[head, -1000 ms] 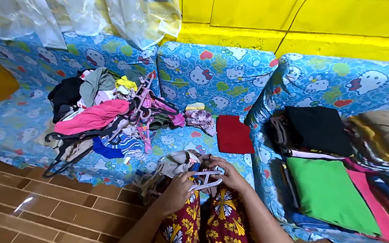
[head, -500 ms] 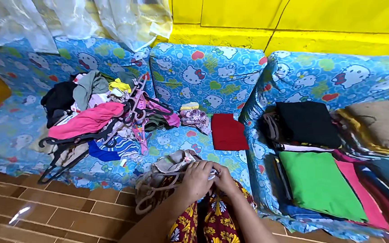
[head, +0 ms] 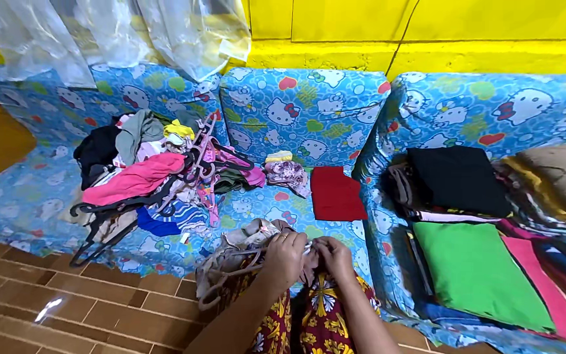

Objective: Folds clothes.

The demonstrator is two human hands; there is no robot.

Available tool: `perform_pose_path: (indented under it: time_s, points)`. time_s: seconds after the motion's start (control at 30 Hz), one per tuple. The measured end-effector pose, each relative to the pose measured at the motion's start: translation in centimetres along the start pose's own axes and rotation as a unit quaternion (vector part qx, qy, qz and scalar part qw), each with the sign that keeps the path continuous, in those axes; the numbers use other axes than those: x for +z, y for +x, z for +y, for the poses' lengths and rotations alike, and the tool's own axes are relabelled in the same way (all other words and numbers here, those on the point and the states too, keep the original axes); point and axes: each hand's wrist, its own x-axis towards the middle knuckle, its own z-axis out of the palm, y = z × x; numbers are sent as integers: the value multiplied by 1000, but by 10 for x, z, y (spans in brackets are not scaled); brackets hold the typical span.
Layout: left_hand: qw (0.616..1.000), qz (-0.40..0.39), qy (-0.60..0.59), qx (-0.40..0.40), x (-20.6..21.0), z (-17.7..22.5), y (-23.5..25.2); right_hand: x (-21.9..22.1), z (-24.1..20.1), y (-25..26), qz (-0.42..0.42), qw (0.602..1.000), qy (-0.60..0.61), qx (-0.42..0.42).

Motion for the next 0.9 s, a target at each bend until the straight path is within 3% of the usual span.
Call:
perform_pose_path:
  time_s: [0.07,0.1,0.17,0.2,0.3,0.4,0.5,0.63,0.77,0.9]
  points:
    - [999,-48,-12,-9,-4,3,-4,-7,6,8,83,995,-14,46]
    - [992,-119,-37,-27,-7,8,-7,-13,7,12,105,992,-22,72]
    - [960,-263,-83,-55,-10,13,-13,-26,7,19,96,989,-31,112]
    - [954,-279,-93,-53,-6,13,-20,-32,3,21,76,989,-29,121]
    - [962,-249,-101,-51,6,8,-42,-42,-17,20,6,995,-9,101]
    - [941,-310,-113,-78,1,4,-43,-36,-44,22,-74,996,26,35]
    - [938,-316,-127,-72,-1,1,-47,-22,-73,32,-198,980,22,-18]
    - [949,-279,-133,-54,-2,-6,-58,13,-80,54,-354,935,8,30]
    - [961,-220,-76,-149,-7,-15,-71,43,-60,60,-385,913,93,101]
    - [904,-322,-31,-279,-16,-30,-65,57,-31,57,-381,891,212,129]
